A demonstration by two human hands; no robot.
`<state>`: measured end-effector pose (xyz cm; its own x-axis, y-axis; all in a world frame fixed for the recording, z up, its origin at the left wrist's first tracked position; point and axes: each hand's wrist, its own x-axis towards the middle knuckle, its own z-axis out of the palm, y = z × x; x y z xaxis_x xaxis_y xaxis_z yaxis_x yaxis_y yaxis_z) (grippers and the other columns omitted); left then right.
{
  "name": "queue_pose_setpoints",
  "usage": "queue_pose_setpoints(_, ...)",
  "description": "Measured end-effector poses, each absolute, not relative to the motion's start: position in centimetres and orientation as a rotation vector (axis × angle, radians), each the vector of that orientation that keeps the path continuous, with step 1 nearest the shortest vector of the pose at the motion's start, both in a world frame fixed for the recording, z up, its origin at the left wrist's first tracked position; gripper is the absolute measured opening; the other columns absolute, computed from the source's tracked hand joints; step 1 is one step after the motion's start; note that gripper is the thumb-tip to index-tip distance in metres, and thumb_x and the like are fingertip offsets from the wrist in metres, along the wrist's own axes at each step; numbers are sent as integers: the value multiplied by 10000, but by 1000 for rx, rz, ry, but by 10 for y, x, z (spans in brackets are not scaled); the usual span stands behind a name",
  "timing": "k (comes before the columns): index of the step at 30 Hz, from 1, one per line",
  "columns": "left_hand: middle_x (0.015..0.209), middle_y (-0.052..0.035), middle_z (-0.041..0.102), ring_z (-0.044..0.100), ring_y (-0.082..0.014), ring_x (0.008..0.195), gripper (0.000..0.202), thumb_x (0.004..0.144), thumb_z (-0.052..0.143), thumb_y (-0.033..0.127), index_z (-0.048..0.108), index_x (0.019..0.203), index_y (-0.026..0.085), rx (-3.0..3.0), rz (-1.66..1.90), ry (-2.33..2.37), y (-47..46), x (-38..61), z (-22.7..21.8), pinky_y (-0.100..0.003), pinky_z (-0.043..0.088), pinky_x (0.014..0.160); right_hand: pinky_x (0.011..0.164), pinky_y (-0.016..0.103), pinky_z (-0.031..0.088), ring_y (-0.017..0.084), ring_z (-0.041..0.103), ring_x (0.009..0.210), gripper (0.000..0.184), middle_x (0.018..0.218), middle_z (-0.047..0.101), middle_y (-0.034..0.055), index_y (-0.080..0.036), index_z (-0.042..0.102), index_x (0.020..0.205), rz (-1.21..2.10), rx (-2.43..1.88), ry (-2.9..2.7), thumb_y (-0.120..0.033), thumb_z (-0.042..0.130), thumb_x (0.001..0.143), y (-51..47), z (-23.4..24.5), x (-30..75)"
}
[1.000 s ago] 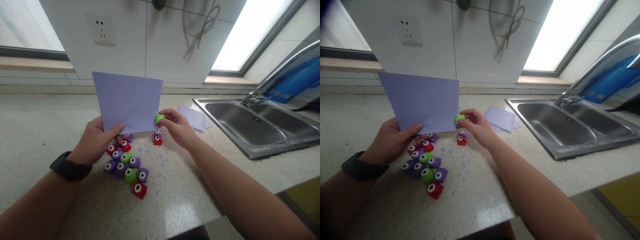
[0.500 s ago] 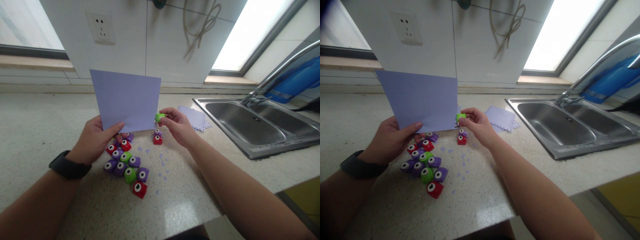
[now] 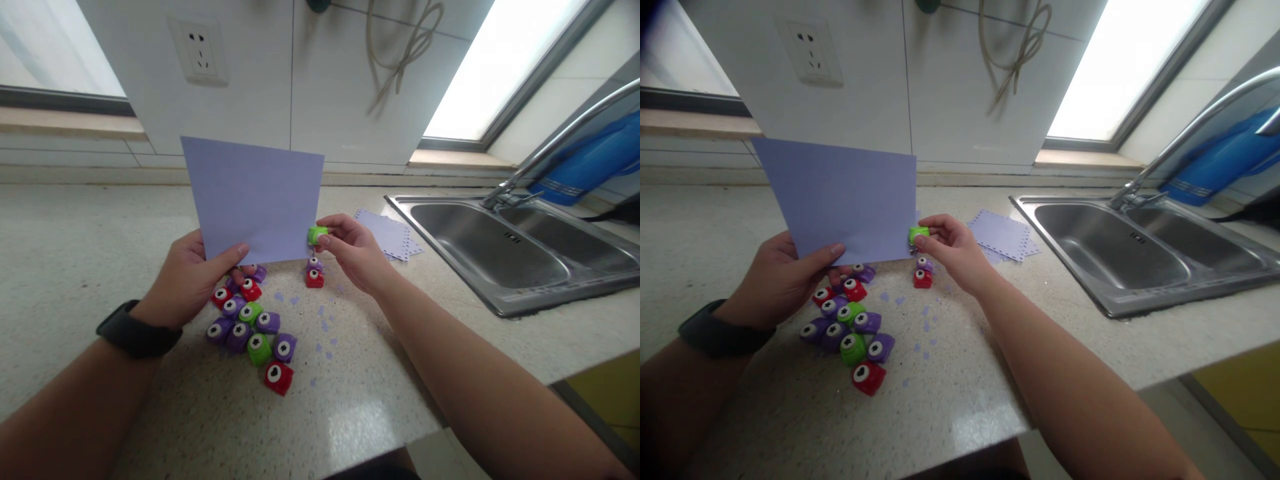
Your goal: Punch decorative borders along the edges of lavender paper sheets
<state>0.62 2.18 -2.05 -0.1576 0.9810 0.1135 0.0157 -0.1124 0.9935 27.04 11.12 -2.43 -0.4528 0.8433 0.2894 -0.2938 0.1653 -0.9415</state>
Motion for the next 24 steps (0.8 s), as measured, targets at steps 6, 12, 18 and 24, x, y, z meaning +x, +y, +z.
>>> queue_pose_setpoints(6,693,-5,716,672,-165,526,337,795,893,399,663,934,194,1231,1422,1264,22,5,-21,-267,557,490,834,322,576,135,689,825,346,907,740,-3,-224,708,1050,1462,-549,-1487,-353,911,802,112,-24,271)
queue_pose_setpoints(12,691,2,709,667,-163,527,344,793,896,388,668,959,190,1211,1427,1248,21,6,-20,-268,568,493,831,321,571,135,687,824,350,910,738,-1,-224,708,1060,1450,-552,-1490,-348,910,802,113,-25,272)
queue_pose_setpoints(18,688,1,712,663,-159,517,341,787,899,387,667,942,193,1211,1437,1251,22,6,-21,-265,569,487,829,322,567,135,687,823,342,904,741,-2,-227,712,1056,1445,-551,-1485,-347,910,804,113,-25,272)
queue_pose_setpoints(24,685,-8,722,663,-161,522,333,798,891,396,660,925,192,1227,1430,1259,22,6,-21,-264,567,494,834,332,564,141,690,827,333,903,742,-2,-226,713,1053,1448,-561,-1477,-338,906,806,112,-24,272)
